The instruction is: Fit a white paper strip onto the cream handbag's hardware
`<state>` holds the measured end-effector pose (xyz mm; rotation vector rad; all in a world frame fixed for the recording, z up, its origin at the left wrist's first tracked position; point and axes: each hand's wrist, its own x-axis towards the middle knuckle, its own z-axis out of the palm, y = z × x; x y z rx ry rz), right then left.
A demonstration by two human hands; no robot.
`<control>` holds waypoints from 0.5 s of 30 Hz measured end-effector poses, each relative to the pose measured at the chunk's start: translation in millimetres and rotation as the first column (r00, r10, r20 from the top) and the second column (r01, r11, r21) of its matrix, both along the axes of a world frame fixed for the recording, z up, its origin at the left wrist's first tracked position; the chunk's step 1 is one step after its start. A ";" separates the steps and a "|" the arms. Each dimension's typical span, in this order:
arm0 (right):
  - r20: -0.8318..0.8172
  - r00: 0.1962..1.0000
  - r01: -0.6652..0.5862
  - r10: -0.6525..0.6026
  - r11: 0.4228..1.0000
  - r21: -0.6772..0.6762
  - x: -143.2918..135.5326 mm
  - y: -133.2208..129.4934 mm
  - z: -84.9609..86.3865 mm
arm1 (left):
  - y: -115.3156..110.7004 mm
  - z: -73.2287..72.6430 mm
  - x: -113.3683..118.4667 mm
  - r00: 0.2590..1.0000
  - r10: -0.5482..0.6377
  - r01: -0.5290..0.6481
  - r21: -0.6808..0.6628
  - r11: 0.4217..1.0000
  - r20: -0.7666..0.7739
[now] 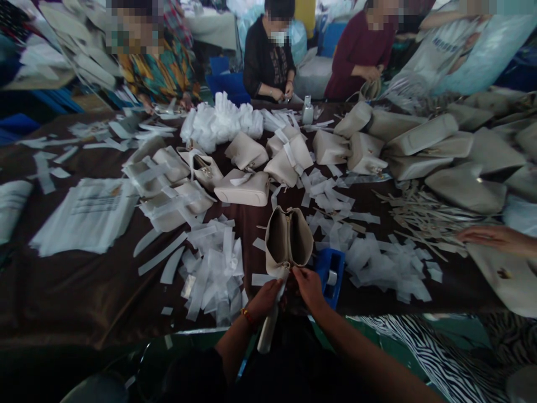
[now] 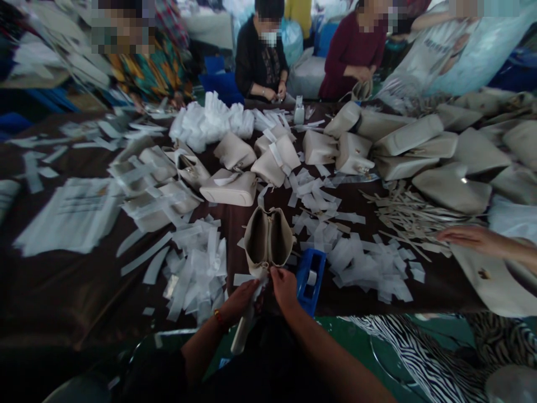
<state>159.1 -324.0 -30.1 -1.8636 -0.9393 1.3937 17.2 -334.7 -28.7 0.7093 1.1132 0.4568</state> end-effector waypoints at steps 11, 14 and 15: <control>0.146 0.986 -0.097 0.076 0.985 0.144 3.2 -4.1 7.2 | 15.1 4.4 18.3 0.995 0.094 -0.094 0.001 0.996 0.043; 0.293 0.954 -0.153 0.070 0.950 0.271 1.9 -0.1 13.3 | 12.1 4.6 20.0 0.977 0.174 -0.165 -0.082 0.983 0.124; 0.325 0.941 -0.188 0.090 0.941 0.282 1.8 1.9 14.5 | 11.4 4.6 21.6 0.967 0.205 -0.191 -0.107 0.976 0.151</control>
